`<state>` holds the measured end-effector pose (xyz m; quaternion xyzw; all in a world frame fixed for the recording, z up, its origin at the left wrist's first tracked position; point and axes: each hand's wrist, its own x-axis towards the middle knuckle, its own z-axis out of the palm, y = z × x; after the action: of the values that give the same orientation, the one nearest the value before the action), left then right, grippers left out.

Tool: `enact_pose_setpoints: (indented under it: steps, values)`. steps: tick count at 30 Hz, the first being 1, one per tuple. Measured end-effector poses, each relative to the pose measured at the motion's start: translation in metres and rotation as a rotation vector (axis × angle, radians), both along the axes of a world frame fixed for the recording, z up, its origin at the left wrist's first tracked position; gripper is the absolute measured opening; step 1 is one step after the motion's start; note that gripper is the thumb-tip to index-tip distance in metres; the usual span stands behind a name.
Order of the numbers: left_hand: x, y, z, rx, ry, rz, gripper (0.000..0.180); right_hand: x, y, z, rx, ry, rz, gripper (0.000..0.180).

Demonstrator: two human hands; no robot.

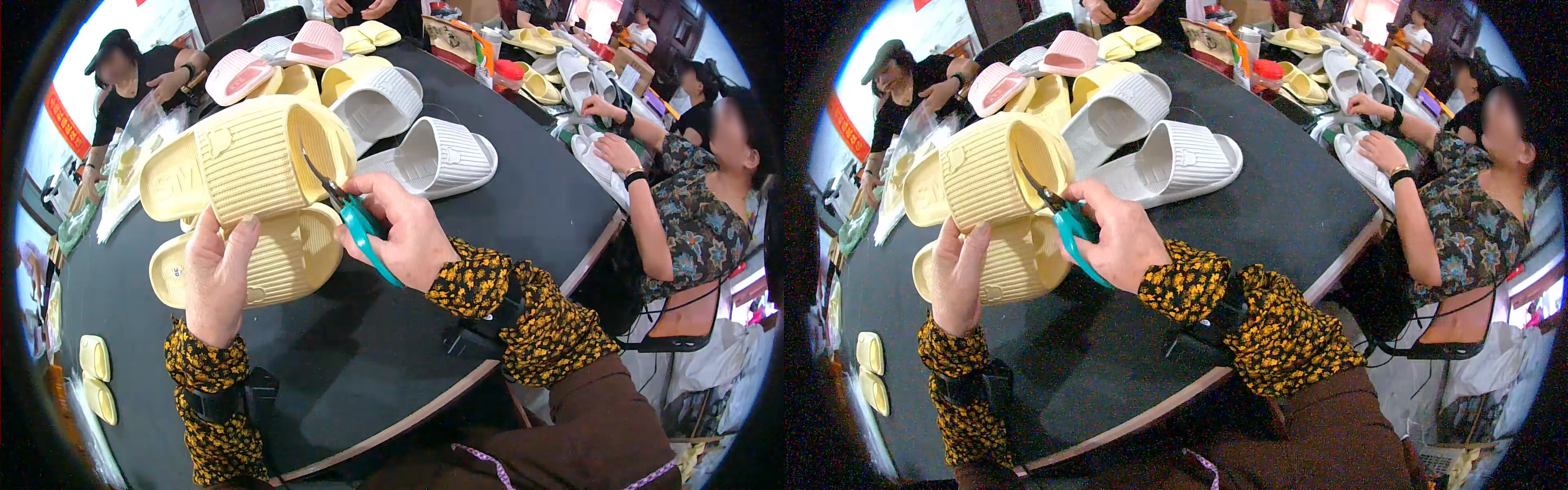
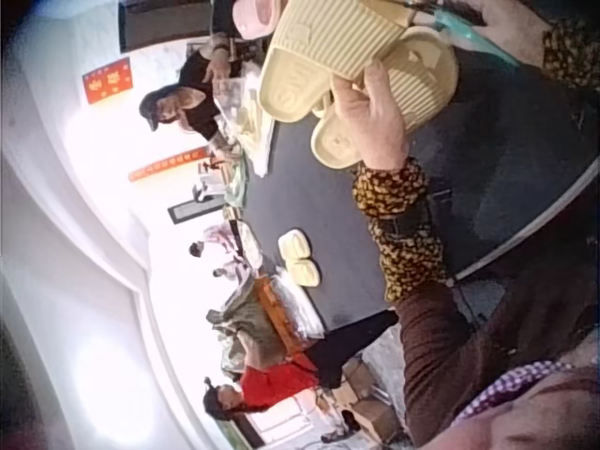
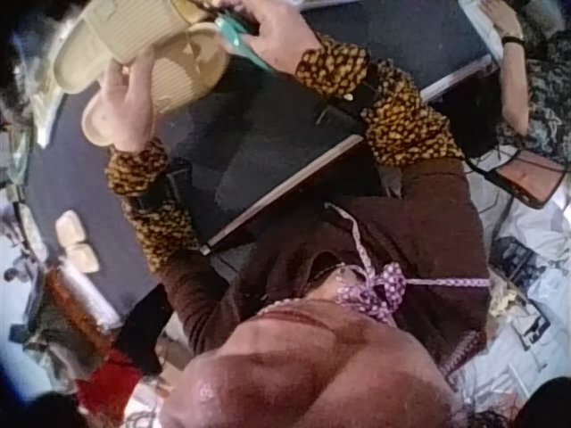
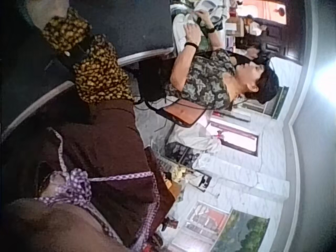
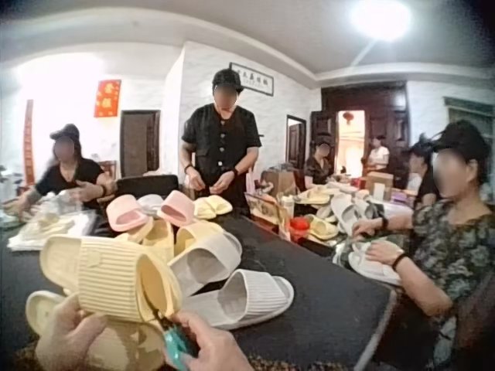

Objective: Trimming excess material or loose threads from rubber sliders/sandals using scissors.

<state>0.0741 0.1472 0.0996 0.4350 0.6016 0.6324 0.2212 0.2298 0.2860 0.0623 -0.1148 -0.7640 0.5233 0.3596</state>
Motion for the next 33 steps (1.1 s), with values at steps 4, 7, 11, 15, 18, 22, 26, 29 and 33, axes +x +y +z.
enact_pose_setpoints:
  steps: [4,7,11,15,18,22,26,29,33]
  values:
    - [0.000,-0.002,0.000,-0.007,0.008,0.008,0.032,0.001,0.000,0.004,0.058,-0.056,-0.017,0.042]
    - [0.001,-0.003,-0.001,-0.007,0.023,0.024,0.033,0.000,-0.001,0.006,0.078,-0.076,-0.036,0.043]
    - [0.008,0.001,0.004,-0.053,0.209,0.037,0.034,0.001,0.002,0.003,0.101,-0.058,-0.055,0.043]
    - [0.008,0.001,0.001,-0.032,0.205,0.009,0.034,0.002,0.002,0.004,0.083,-0.026,-0.069,0.041]
    - [0.008,0.001,0.001,-0.040,0.142,0.003,0.036,0.002,0.004,0.003,0.034,-0.010,-0.052,0.041]
    - [-0.003,-0.007,0.006,0.110,-0.128,0.022,0.041,-0.001,0.001,0.005,0.009,0.040,-0.054,0.041]
    - [0.005,-0.004,0.022,0.254,-0.226,0.084,0.044,0.003,0.007,-0.001,0.007,0.008,0.003,0.042]
    - [0.002,-0.007,0.029,0.327,-0.316,0.052,0.045,0.002,0.003,-0.001,0.035,-0.031,0.074,0.042]
    - [0.005,-0.007,0.030,0.371,-0.273,0.065,0.050,0.000,0.001,-0.003,0.150,-0.135,0.070,0.043]
